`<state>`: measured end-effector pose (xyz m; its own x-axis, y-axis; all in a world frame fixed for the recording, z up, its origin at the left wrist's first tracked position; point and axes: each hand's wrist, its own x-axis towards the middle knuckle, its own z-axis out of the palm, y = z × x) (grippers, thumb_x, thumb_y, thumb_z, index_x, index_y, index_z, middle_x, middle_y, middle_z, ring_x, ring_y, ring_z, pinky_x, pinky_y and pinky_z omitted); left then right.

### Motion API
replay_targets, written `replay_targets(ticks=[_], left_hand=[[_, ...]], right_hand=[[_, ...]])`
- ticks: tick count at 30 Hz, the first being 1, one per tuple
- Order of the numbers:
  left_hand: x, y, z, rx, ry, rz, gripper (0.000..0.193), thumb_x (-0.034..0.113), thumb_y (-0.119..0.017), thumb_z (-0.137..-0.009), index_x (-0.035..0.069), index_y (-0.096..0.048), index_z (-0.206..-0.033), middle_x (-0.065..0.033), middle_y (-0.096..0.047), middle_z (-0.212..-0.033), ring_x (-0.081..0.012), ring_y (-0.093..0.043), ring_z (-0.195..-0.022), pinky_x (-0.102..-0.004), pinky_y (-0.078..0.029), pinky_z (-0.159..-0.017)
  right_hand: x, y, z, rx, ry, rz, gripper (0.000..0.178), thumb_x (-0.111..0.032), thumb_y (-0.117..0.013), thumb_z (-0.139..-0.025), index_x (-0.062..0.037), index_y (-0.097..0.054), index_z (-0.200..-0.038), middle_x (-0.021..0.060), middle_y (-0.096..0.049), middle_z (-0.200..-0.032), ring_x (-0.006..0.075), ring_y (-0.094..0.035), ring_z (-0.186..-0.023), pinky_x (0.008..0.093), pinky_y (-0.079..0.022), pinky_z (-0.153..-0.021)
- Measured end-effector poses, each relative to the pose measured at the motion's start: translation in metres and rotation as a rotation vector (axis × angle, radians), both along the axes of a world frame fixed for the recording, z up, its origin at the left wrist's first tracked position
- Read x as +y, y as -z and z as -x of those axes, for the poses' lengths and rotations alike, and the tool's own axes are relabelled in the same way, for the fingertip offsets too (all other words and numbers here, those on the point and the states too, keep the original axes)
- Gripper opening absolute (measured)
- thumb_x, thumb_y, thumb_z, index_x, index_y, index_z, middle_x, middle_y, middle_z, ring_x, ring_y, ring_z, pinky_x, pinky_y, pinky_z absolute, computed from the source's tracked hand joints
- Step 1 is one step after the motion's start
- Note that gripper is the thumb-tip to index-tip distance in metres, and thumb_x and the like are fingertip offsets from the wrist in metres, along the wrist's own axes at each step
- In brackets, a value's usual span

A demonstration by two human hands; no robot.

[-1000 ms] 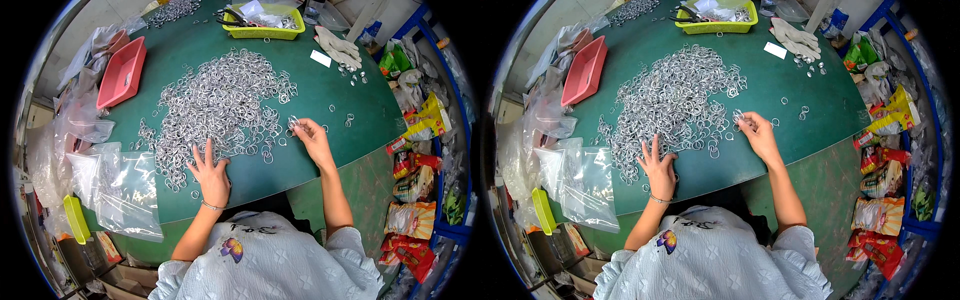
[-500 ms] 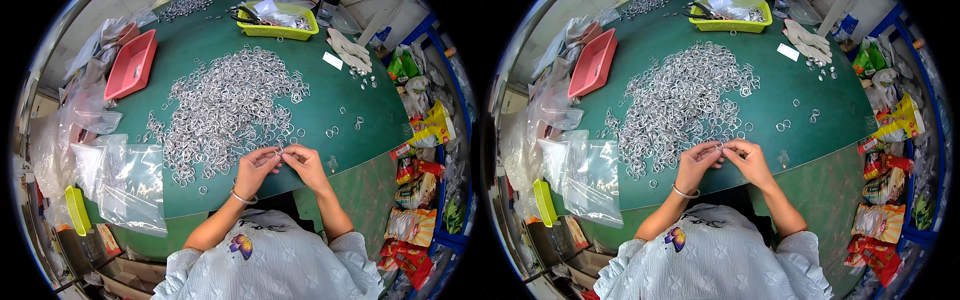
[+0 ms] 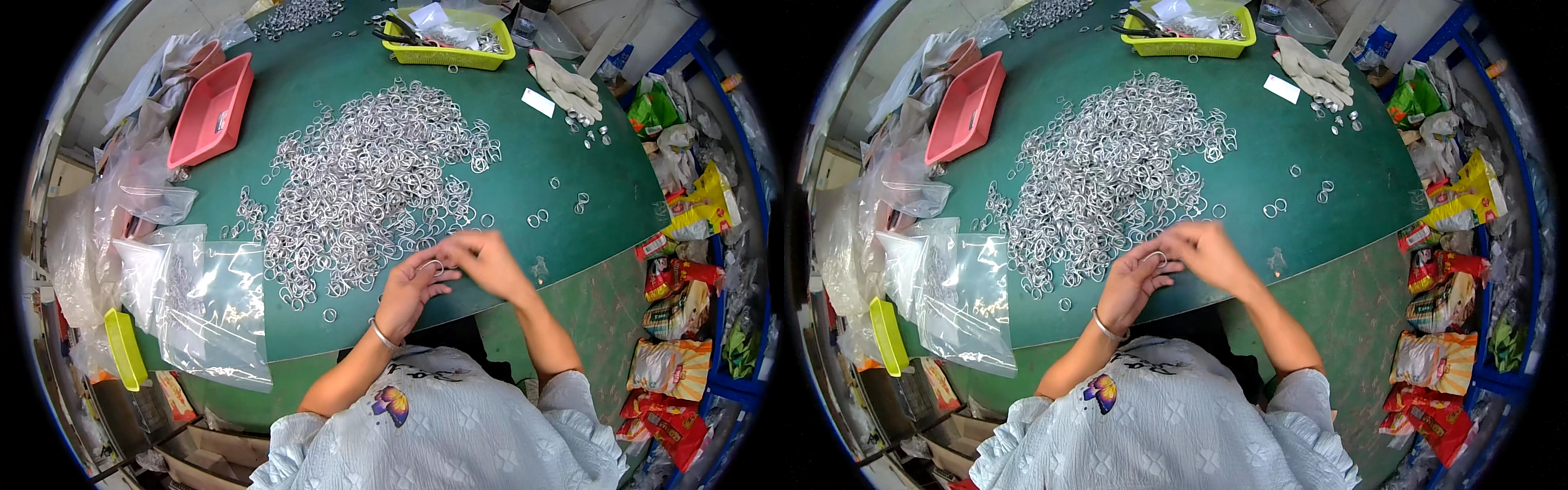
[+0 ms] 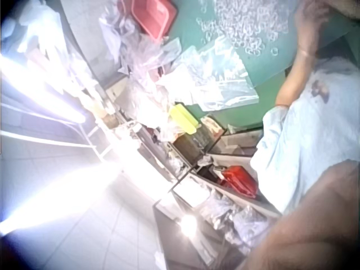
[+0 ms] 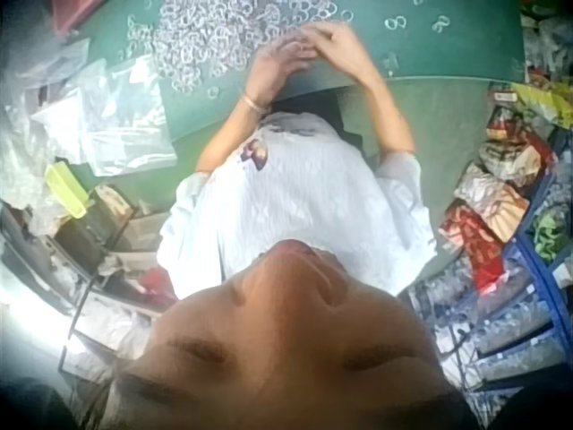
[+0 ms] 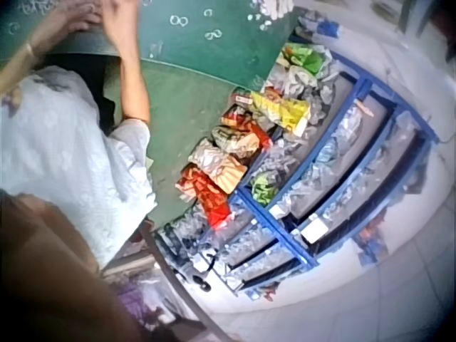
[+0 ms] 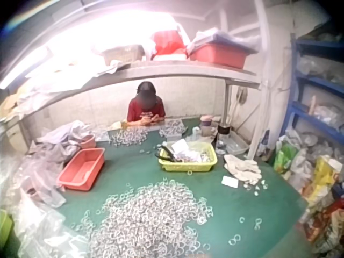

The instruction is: The person sorts through a large pile of small metal rings on a green work table by hand, picking up individual rings, inspecting them, and placing selected ones into a small pile.

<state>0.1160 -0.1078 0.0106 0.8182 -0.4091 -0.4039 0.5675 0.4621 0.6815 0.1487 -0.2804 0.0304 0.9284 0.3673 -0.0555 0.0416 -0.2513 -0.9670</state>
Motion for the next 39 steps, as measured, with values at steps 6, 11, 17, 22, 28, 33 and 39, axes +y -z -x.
replay_targets(ticks=[6,11,17,22,28,33,39], left_hand=[[0.0,0.001,0.002,0.118,0.016,0.142,0.033,0.003,-0.046,-0.09,-0.005,-0.047,-0.122,-0.017,-0.057,-0.117,-0.0164,-0.058,-0.096,-0.0264,-0.05,-0.078],[0.006,0.005,0.008,0.077,-0.039,0.158,0.033,0.006,-0.047,-0.09,-0.004,-0.048,-0.122,-0.0145,-0.059,-0.112,-0.0143,-0.058,-0.089,-0.0258,-0.048,-0.074],[-0.003,0.002,0.003,0.206,-0.028,0.302,0.031,0.019,-0.047,-0.094,-0.001,-0.051,-0.116,-0.0109,-0.062,-0.096,-0.012,-0.053,-0.075,-0.0233,-0.044,-0.066],[-0.007,0.012,0.003,0.226,0.067,0.341,0.032,0.031,-0.043,-0.096,0.002,-0.055,-0.106,-0.0083,-0.06,-0.084,-0.0111,-0.051,-0.068,-0.0208,-0.042,-0.058],[0.006,0.029,0.007,0.227,0.176,0.563,0.029,0.026,-0.051,-0.093,0.002,-0.055,-0.109,-0.0069,-0.06,-0.082,-0.011,-0.049,-0.066,-0.0208,-0.04,-0.059],[-0.001,0.004,0.008,0.114,0.013,0.324,0.044,0.025,-0.052,-0.092,0.003,-0.042,-0.129,-0.0123,-0.055,-0.115,-0.0148,-0.056,-0.092,-0.0247,-0.047,-0.076],[0.001,-0.001,0.004,0.06,0.034,0.374,0.053,0.005,-0.053,-0.086,0.003,-0.035,-0.135,-0.0127,-0.045,-0.132,-0.0163,-0.049,-0.108,-0.0275,-0.042,-0.085]], right_hand=[[-0.033,0.024,-0.067,-0.709,0.235,0.613,0.019,-0.001,-0.057,-0.077,-0.0038,-0.063,-0.095,0.0093,-0.061,-0.1,0.0279,-0.051,-0.098,0.0395,-0.04,-0.084],[-0.043,0.017,-0.054,-0.474,0.241,0.582,0.008,-0.007,-0.055,-0.083,-0.0021,-0.061,-0.086,0.0066,-0.063,-0.09,0.0244,-0.056,-0.084,0.0363,-0.041,-0.076],[-0.029,0.001,-0.012,0.223,0.192,-0.242,0.012,-0.011,-0.054,-0.088,-0.0012,-0.06,-0.088,0.0032,-0.063,-0.072,0.0088,-0.055,-0.065,0.0229,-0.044,-0.059],[-0.025,-0.003,-0.018,-0.024,0.225,0.172,0.013,-0.006,-0.06,-0.083,-0.001,-0.062,-0.095,0.001,-0.061,-0.073,0.0074,-0.05,-0.061,0.0216,-0.041,-0.056],[-0.038,0.029,-0.042,-0.654,0.213,0.533,0.019,-0.004,-0.063,-0.077,-0.0007,-0.063,-0.095,0.008,-0.059,-0.08,0.0231,-0.052,-0.072,0.032,-0.043,-0.073],[-0.042,0.007,-0.031,-0.207,0.357,0.273,0.014,-0.006,-0.059,-0.084,0.0013,-0.062,-0.096,0.0041,-0.057,-0.071,0.0092,-0.048,-0.061,0.0214,-0.041,-0.058],[-0.021,-0.012,-0.003,0.167,0.188,-0.155,0.018,-0.005,-0.05,-0.088,-0.0003,-0.062,-0.1,-0.0006,-0.054,-0.076,0.0058,-0.047,-0.063,0.0197,-0.04,-0.059]])
